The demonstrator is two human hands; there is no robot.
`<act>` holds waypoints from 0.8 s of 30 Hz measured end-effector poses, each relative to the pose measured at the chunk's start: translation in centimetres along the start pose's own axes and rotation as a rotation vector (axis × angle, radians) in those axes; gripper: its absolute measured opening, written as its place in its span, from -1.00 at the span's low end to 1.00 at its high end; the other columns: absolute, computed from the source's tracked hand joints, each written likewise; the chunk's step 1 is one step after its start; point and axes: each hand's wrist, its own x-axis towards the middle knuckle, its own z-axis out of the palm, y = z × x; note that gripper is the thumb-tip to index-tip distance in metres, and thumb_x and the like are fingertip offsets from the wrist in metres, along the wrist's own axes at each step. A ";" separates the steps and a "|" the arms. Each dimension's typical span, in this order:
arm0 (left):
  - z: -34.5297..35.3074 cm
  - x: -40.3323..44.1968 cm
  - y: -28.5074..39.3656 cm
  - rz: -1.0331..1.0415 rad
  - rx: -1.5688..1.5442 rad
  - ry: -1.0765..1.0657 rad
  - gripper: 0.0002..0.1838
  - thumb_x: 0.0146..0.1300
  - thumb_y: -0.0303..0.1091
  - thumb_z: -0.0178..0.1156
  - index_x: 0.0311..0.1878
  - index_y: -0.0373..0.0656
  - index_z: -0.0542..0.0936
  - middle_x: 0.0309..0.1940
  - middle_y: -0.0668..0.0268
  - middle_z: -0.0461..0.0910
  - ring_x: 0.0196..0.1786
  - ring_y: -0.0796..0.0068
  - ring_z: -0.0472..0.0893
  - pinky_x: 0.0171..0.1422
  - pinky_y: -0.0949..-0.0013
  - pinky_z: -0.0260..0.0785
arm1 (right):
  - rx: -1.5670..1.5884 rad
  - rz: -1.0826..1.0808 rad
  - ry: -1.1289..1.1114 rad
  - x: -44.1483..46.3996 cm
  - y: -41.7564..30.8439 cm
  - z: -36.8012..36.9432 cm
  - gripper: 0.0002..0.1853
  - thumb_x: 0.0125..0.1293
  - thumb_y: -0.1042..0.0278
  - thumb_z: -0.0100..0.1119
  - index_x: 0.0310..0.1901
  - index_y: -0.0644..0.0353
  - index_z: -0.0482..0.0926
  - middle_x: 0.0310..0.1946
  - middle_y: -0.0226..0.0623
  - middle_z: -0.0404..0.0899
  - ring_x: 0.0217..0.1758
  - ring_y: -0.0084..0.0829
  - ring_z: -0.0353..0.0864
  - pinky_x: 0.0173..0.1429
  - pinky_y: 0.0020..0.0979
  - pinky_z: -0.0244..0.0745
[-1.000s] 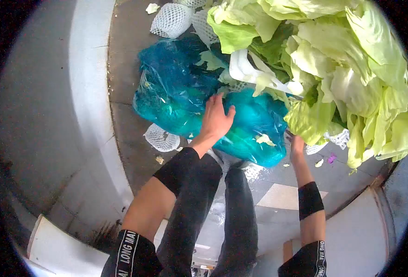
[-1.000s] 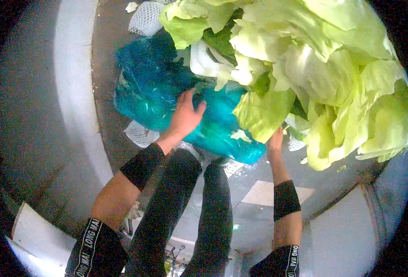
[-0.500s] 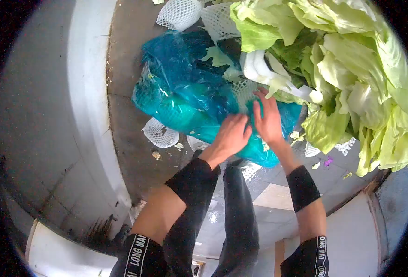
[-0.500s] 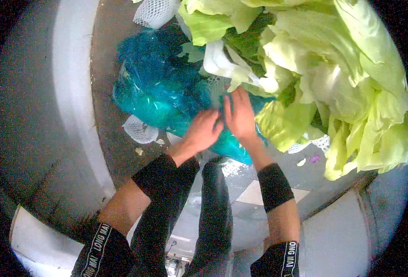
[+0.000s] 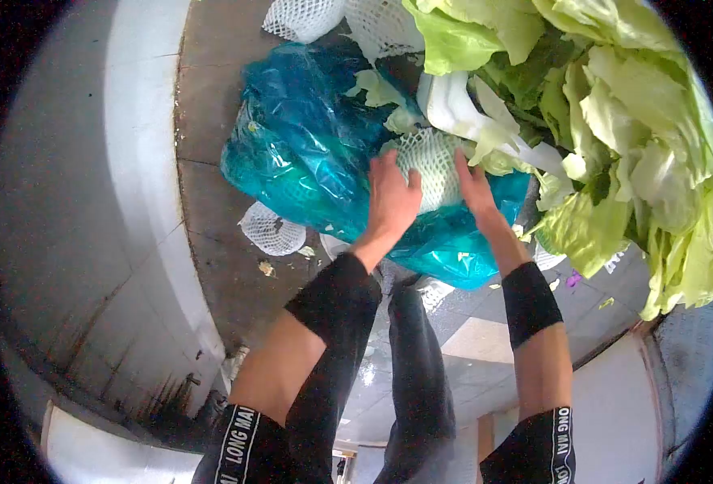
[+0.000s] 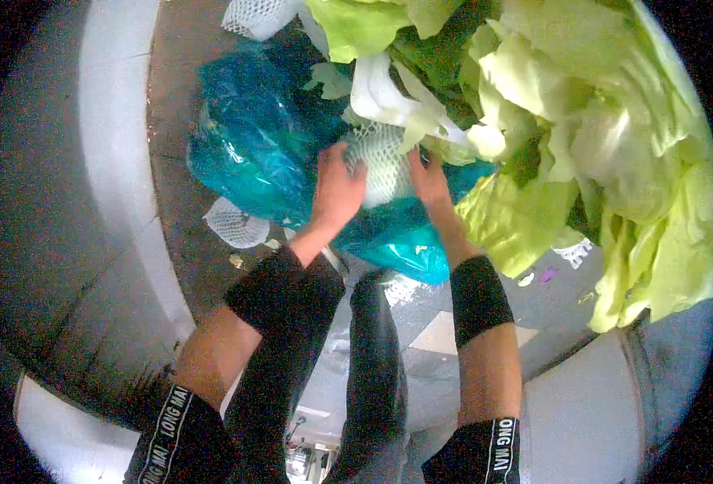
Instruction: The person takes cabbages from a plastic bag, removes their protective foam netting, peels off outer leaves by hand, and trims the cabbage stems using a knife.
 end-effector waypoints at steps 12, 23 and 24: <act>-2.0 -0.1 0.4 -0.421 -0.592 -0.371 0.14 0.12 0.32 0.21 0.50 -0.25 -0.10 0.44 0.07 0.13 0.41 0.17 0.27 0.43 0.20 0.15 | 0.152 -0.101 -0.176 -2.8 0.4 0.7 0.01 0.19 -0.07 0.34 0.44 0.34 -0.05 0.31 -0.04 0.29 0.35 -0.25 0.30 0.42 -0.28 0.19; -21.7 -17.4 13.6 -0.351 -1.016 -0.103 -0.48 0.38 -0.05 0.13 0.17 -0.18 0.22 0.04 0.26 0.30 0.15 0.45 0.32 0.29 0.32 0.16 | 0.133 -0.619 0.115 -32.4 -5.8 -1.7 -0.10 0.18 -0.27 0.17 0.29 0.25 0.04 0.30 -0.06 0.10 0.43 -0.20 0.09 0.44 -0.17 0.06; -23.9 -19.9 15.2 -0.375 -1.058 -0.083 -0.51 0.38 -0.07 0.13 0.16 -0.17 0.22 0.02 0.27 0.30 0.13 0.45 0.32 0.27 0.32 0.17 | 0.145 -0.643 0.069 -35.1 -6.1 -2.7 -0.11 0.19 -0.21 0.19 0.31 0.23 0.02 0.33 -0.01 0.08 0.45 -0.15 0.06 0.46 -0.14 0.03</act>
